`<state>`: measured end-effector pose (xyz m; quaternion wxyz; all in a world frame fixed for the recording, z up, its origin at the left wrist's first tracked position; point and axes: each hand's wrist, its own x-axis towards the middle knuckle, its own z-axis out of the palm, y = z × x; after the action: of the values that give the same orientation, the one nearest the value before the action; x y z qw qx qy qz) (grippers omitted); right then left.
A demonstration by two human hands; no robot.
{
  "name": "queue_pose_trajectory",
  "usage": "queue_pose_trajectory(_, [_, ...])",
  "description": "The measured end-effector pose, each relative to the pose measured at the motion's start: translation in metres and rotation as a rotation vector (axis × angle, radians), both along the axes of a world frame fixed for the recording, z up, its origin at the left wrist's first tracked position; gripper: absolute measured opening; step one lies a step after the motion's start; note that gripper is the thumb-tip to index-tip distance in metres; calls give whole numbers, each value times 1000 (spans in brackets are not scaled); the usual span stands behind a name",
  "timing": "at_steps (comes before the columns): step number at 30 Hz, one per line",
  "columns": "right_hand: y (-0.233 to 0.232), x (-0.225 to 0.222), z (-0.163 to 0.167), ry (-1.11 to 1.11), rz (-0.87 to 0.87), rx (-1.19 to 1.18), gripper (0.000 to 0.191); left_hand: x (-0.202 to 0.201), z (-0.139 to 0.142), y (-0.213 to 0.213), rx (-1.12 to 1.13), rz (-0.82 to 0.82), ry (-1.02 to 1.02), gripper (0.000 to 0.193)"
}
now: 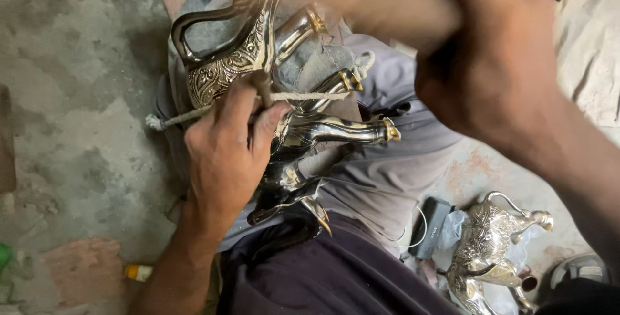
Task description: The person holds a silver decorative metal object on their lap and repeatedly strikes it with a wooden mallet. The person adjusts the object's position occasionally while continuing to hammer different areas.
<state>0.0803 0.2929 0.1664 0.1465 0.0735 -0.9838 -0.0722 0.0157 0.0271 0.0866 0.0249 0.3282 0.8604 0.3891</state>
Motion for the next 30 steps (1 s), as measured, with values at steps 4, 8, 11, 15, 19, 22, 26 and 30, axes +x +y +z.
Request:
queue_pose_trajectory(4, [-9, 4, 12, 140, 69, 212, 20, 15, -23, -13, -4, 52, 222, 23])
queue_pose_trajectory(8, [-17, 12, 15, 188, 84, 360, 25, 15, -52, -27, 21, -1, 381, 20])
queue_pose_trajectory(11, [-21, 18, 15, 160, 58, 383, 24, 19, -67, -32, 58, 10, 372, 22])
queue_pose_trajectory(15, [-24, 21, 18, 129, 17, 320, 21, 22, -73, -32, 84, 123, 323, 34])
queue_pose_trajectory(19, [-22, 19, 24, -37, -33, -293, 37, 21, -68, -30, 13, 126, 518, 33])
queue_pose_trajectory(22, [-21, 16, 22, -95, -34, -513, 52, 19, -61, -26, 36, 120, 349, 28])
queue_pose_trajectory(26, [-15, 16, 14, 83, 53, 2, 31, 13, -43, -21, 8, 20, 368, 28])
queue_pose_trajectory(30, [-2, 21, -1, -141, -79, -643, 39, -2, -20, -8, 38, -82, 168, 32])
